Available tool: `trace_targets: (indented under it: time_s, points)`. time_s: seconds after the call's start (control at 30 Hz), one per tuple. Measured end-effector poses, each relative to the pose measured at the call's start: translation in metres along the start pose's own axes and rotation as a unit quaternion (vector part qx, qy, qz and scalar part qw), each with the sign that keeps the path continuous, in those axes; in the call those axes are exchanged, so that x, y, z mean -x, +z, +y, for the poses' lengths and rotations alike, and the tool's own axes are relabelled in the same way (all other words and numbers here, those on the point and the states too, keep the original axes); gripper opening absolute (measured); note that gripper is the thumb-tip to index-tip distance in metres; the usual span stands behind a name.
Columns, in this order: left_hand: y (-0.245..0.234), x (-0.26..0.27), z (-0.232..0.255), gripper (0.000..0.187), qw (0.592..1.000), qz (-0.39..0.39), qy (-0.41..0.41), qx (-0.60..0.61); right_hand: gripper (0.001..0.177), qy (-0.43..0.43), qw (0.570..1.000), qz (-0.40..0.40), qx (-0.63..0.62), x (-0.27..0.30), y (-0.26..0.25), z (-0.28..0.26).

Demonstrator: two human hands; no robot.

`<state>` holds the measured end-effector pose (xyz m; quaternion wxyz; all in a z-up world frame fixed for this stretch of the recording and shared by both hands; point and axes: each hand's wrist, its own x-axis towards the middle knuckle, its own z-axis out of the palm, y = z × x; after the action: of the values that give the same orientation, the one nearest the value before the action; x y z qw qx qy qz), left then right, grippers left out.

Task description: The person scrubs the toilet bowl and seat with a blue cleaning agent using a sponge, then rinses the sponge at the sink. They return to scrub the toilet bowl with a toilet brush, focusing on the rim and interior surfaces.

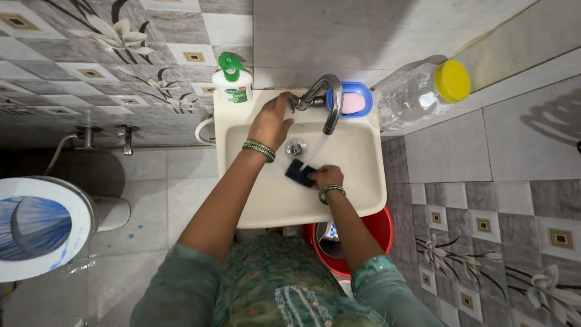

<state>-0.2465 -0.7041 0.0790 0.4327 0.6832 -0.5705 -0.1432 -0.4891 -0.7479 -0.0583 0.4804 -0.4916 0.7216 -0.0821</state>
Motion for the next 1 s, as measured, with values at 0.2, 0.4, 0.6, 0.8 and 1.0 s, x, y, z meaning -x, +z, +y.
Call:
trace_targets:
  time_s: [0.2, 0.4, 0.6, 0.8, 1.0]
  points:
    - [0.013, -0.027, -0.012, 0.043, 0.987, -0.046, 0.064, -0.14, 0.024, -0.518, 0.833, 0.071, 0.18, 0.033, -0.004, -0.016]
    - [0.028, -0.04, -0.031, 0.023, 0.971, 0.005, 0.115, -0.211, 0.016, -0.654, 0.68, 0.068, 0.324, 0.041, 0.003, -0.004]
    - [0.041, -0.058, -0.02, 0.039, 0.971, 0.044, -0.017, -0.234, 0.017, -0.547, 0.789, 0.082, 0.267, 0.048, -0.009, -0.011]
    - [0.032, -0.086, 0.0, 0.039, 0.972, 0.012, -0.154, -0.175, 0.019, -0.454, 0.89, -0.03, 0.029, 0.072, -0.037, -0.045]
    - [-0.014, -0.023, -0.002, 0.033, 0.988, 0.048, -0.049, -0.138, 0.019, -0.522, 0.804, 0.062, 0.277, 0.099, -0.035, -0.069]
